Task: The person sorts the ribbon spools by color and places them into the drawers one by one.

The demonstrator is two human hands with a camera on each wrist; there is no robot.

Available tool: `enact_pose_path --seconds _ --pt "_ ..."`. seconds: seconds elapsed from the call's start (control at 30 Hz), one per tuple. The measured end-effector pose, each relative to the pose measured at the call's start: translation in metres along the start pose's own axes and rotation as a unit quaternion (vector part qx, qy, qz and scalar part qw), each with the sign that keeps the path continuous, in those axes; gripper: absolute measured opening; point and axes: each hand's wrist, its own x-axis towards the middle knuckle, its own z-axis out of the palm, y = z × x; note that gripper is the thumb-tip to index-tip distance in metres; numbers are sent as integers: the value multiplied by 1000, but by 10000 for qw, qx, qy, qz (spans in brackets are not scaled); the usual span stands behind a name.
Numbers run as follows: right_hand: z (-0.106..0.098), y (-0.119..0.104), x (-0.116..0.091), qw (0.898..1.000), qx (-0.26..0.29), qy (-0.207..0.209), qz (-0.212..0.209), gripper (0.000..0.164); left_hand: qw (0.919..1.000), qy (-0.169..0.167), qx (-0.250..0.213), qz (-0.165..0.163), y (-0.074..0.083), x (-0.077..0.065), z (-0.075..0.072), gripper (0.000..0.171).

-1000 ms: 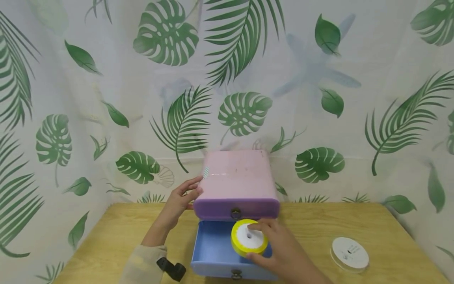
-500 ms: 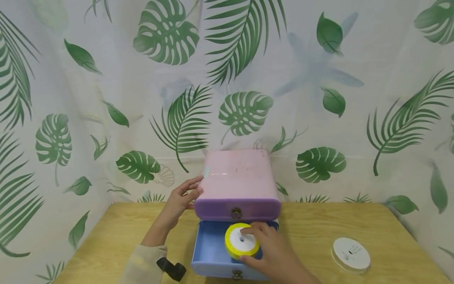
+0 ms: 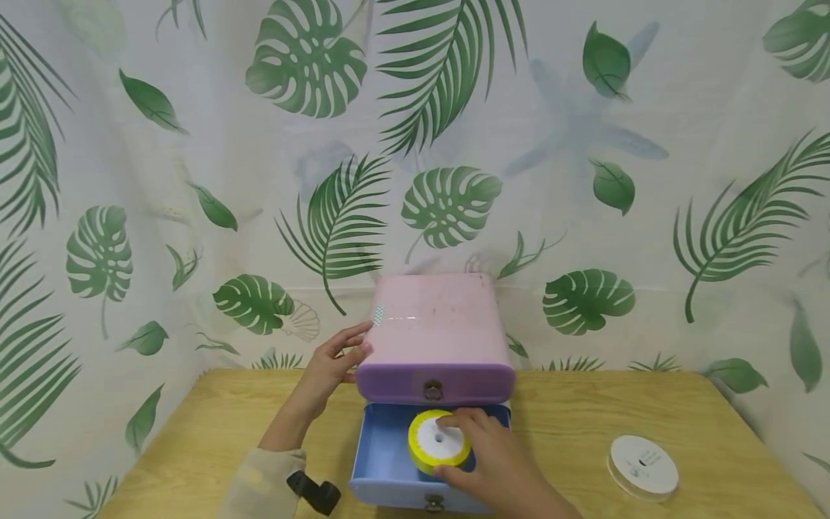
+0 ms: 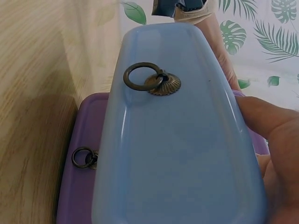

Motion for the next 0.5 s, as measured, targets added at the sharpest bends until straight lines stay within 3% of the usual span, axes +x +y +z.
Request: enact_pose_path --seconds 0.2,0.5 --pt "0 0 -1 9997 32 -161 155 58 10000 5 -9 -9 -1 0 0 46" --pt "-3 -3 -7 9990 367 -227 61 56 10000 15 -23 -24 0 0 1 47"
